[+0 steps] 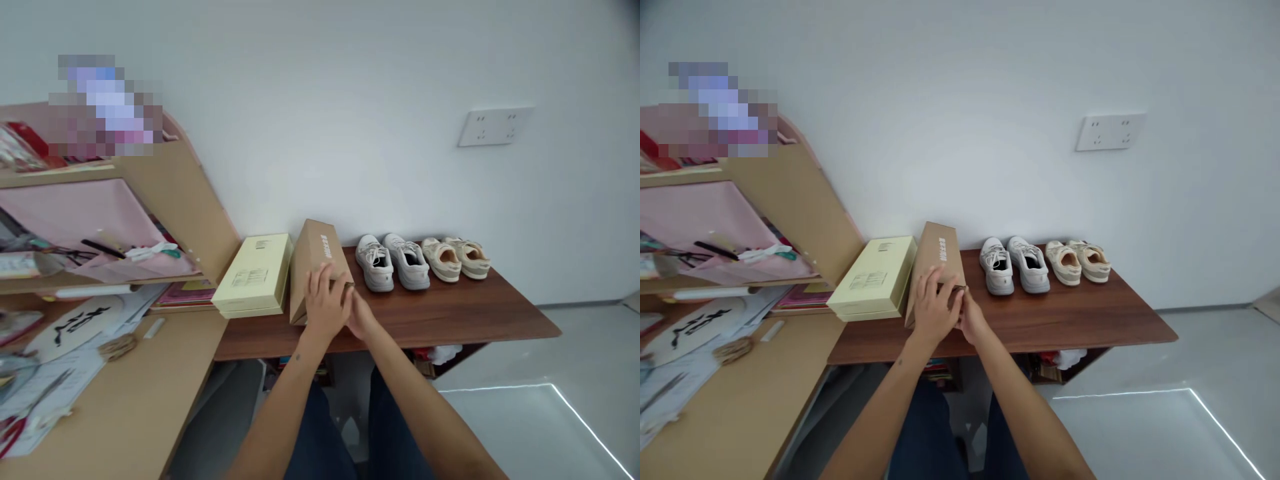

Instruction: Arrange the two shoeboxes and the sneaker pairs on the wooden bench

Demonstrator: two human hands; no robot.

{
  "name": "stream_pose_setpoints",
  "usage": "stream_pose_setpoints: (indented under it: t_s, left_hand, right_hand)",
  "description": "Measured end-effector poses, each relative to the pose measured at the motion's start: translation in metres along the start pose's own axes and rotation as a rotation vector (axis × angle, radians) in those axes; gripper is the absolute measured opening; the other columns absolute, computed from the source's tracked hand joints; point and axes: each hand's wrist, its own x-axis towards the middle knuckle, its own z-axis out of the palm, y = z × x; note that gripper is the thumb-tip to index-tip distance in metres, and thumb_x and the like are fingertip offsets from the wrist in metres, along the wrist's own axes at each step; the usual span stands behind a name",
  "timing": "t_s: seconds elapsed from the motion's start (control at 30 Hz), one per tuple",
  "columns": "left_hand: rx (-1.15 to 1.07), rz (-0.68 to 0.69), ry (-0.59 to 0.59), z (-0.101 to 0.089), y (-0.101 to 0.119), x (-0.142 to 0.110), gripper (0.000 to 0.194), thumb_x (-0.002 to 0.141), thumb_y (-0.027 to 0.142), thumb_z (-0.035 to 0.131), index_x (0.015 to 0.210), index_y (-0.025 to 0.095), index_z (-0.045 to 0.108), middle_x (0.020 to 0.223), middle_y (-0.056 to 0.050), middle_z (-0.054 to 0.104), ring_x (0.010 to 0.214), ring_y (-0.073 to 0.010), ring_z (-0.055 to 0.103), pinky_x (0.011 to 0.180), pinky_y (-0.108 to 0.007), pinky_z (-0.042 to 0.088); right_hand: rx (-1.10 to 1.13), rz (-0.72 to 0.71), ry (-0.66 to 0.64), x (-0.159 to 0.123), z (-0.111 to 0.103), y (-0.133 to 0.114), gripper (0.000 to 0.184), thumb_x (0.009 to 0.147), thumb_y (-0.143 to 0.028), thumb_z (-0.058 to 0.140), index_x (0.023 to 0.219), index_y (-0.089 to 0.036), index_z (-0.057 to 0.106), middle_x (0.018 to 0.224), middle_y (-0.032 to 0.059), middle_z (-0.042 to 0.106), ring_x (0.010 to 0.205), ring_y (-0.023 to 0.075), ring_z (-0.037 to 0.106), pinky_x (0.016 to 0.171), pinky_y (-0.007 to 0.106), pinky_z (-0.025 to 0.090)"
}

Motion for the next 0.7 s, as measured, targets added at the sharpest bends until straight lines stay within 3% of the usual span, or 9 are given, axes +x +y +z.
stream_pose_setpoints:
  t_s: [0.07, 0.13, 0.27, 0.4, 0.47, 0.57, 0.63, 0.7]
  left_hand:
    - [-0.041, 0.066, -0.034, 0.006, 0.001, -0.006, 0.039, 0.093, 0.033, 0.047, 0.127, 0.021, 0.062, 0.143, -0.014, 0.05, 0.139, -0.0303, 0.037, 0.116, -0.054, 0.023]
    - [-0.092, 0.07, -0.017, 0.013, -0.002, -0.012, 0.047, 0.094, 0.036, 0.045, 0.137, 0.017, 0.053, 0.149, -0.017, 0.043, 0.143, -0.0301, 0.031, 0.115, -0.052, 0.026]
    - [-0.028, -0.138, 0.033, 0.032, -0.014, -0.026, 0.06, 0.095, 0.046, 0.042, 0.145, 0.013, 0.042, 0.152, -0.022, 0.037, 0.145, -0.0343, 0.025, 0.113, -0.058, 0.024]
    - [0.095, -0.264, -0.027, 0.052, -0.03, -0.041, 0.056, 0.095, 0.048, 0.04, 0.139, 0.015, 0.051, 0.143, -0.023, 0.049, 0.142, -0.0365, 0.032, 0.113, -0.063, 0.016]
    - [0.11, -0.276, -0.044, 0.055, -0.036, -0.045, 0.055, 0.095, 0.048, 0.039, 0.137, 0.015, 0.052, 0.142, -0.023, 0.05, 0.141, -0.0365, 0.034, 0.113, -0.064, 0.016]
    - [0.109, -0.289, -0.021, 0.057, -0.034, -0.042, 0.055, 0.095, 0.043, 0.04, 0.14, 0.014, 0.048, 0.146, -0.024, 0.044, 0.143, -0.0368, 0.03, 0.113, -0.065, 0.016]
    - [0.059, -0.254, -0.006, 0.066, -0.02, -0.032, 0.056, 0.094, 0.04, 0.042, 0.144, 0.013, 0.043, 0.151, -0.024, 0.038, 0.145, -0.0359, 0.026, 0.113, -0.063, 0.019]
    - [-0.058, -0.158, -0.052, 0.086, 0.001, -0.017, 0.057, 0.094, 0.036, 0.045, 0.145, 0.013, 0.04, 0.152, -0.023, 0.036, 0.144, -0.033, 0.028, 0.113, -0.057, 0.026]
  right_hand:
    - [0.083, -0.009, -0.086, -0.005, -0.005, -0.021, 0.059, 0.088, -0.07, 0.036, 0.114, -0.025, 0.065, 0.105, 0.0087, 0.071, 0.095, 0.0251, 0.066, 0.077, 0.04, 0.054]
    - [0.115, -0.03, -0.081, -0.005, -0.011, -0.037, 0.054, 0.089, -0.066, 0.039, 0.11, -0.023, 0.065, 0.102, 0.0084, 0.071, 0.093, 0.0252, 0.066, 0.077, 0.041, 0.055]
    - [0.12, -0.052, 0.153, 0.005, -0.023, -0.035, 0.023, 0.089, -0.042, 0.053, 0.101, -0.023, 0.062, 0.094, 0.0041, 0.069, 0.083, 0.0198, 0.065, 0.078, 0.041, 0.056]
    - [0.004, -0.145, 0.354, 0.014, -0.035, -0.012, 0.022, 0.08, -0.027, 0.062, 0.101, -0.024, 0.063, 0.106, 0.0056, 0.067, 0.096, 0.0205, 0.063, 0.091, 0.045, 0.052]
    - [-0.155, -0.323, 0.361, 0.011, -0.045, -0.014, 0.026, 0.074, -0.026, 0.067, 0.101, -0.023, 0.066, 0.118, 0.0079, 0.065, 0.114, 0.0242, 0.057, 0.103, 0.045, 0.044]
    - [-0.552, -0.634, 0.342, 0.002, -0.072, -0.044, 0.028, 0.076, -0.03, 0.066, 0.103, -0.024, 0.07, 0.136, 0.0088, 0.056, 0.133, 0.0274, 0.043, 0.113, 0.045, 0.032]
    - [-0.854, -0.754, 0.462, 0.0, -0.096, -0.076, 0.03, 0.082, -0.03, 0.059, 0.109, -0.022, 0.069, 0.144, 0.0113, 0.048, 0.138, 0.0291, 0.037, 0.115, 0.048, 0.026]
    - [-1.091, -0.761, 0.664, 0.002, -0.121, -0.106, 0.037, 0.082, -0.028, 0.059, 0.116, -0.017, 0.065, 0.15, 0.0165, 0.039, 0.142, 0.0348, 0.028, 0.115, 0.054, 0.021]
